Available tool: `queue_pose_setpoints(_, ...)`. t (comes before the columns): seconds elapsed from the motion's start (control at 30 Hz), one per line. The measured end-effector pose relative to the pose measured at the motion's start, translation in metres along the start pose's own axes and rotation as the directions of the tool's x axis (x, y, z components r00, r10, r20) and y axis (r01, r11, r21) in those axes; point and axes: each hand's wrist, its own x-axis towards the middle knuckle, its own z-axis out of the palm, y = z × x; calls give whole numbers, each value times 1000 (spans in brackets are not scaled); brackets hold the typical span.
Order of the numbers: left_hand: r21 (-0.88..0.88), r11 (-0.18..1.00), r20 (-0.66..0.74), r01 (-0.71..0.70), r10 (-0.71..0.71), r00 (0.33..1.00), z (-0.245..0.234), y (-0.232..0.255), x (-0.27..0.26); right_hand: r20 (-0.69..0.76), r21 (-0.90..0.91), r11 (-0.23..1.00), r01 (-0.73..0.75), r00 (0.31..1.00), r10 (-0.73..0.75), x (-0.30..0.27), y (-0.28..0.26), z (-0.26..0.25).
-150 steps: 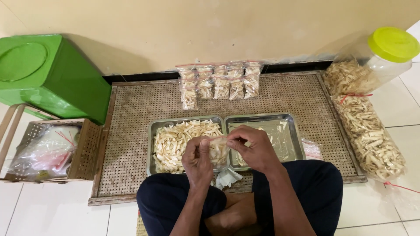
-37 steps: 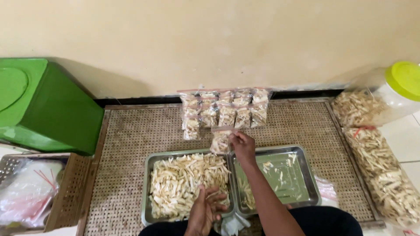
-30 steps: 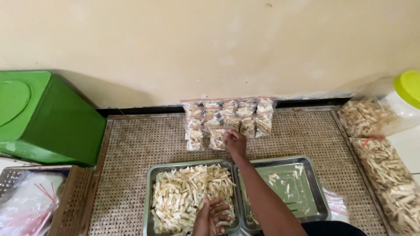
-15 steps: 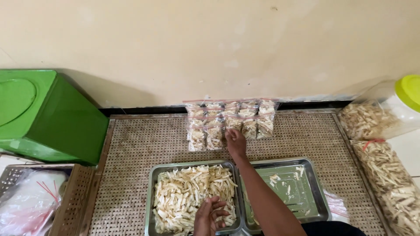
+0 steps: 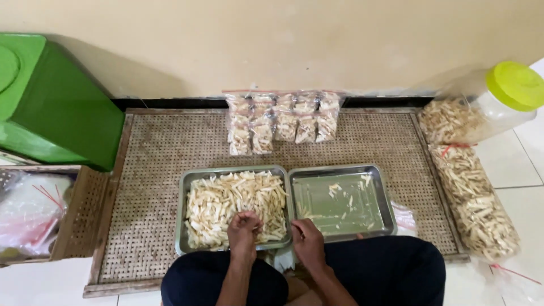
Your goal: The person fills small plastic bags with snacks from a metal tray by hand, then seals the bags by knotting them.
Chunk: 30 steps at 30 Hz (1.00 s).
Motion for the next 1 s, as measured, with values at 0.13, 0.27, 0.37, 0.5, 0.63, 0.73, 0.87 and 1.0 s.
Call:
queue_pose_setpoints(0.13, 3, 1000, -23, -18, 18, 1000, 3, 8, -7, 39, -53, 999, 11, 999, -8, 8, -2, 0)
queue_pose_setpoints(0.27, 87, 996, -173, 19, -4, 985, 10, 18, -12, -30, -42, 998, -55, 998, 54, 12, 14, -4)
queue_pose_setpoints(0.37, 118, 992, -227, 34, -6, 974, 3, 13, -7, -52, -35, 987, -154, 987, 152, 8, 24, -11)
queue_pose_setpoints(0.5, 236, 969, -176, 70, -28, 984, 5, 5, -5, -6, -120, 969, -218, 976, 218, 0, 21, -30)
queue_pose_setpoints(0.63, 332, 942, -136, 55, -10, 991, 8, 5, -10, -7, -106, 965, -238, 971, 239, 3, 10, -57)
queue_pose_setpoints(0.73, 407, 912, -97, 41, -2, 995, 4, -1, -8, -45, -331, 922, -200, 979, 197, 9, 7, -96)
queue_pose_setpoints(0.87, 621, 782, 15, -56, 59, 998, 14, -1, -16, -238, -381, 913, -144, 970, 53, 22, -14, -175)
queue_pose_setpoints(1.0, 767, 611, 230, -196, 23, 973, 45, -34, -30, -482, -429, 849, -309, 873, 75, 20, 28, -244)
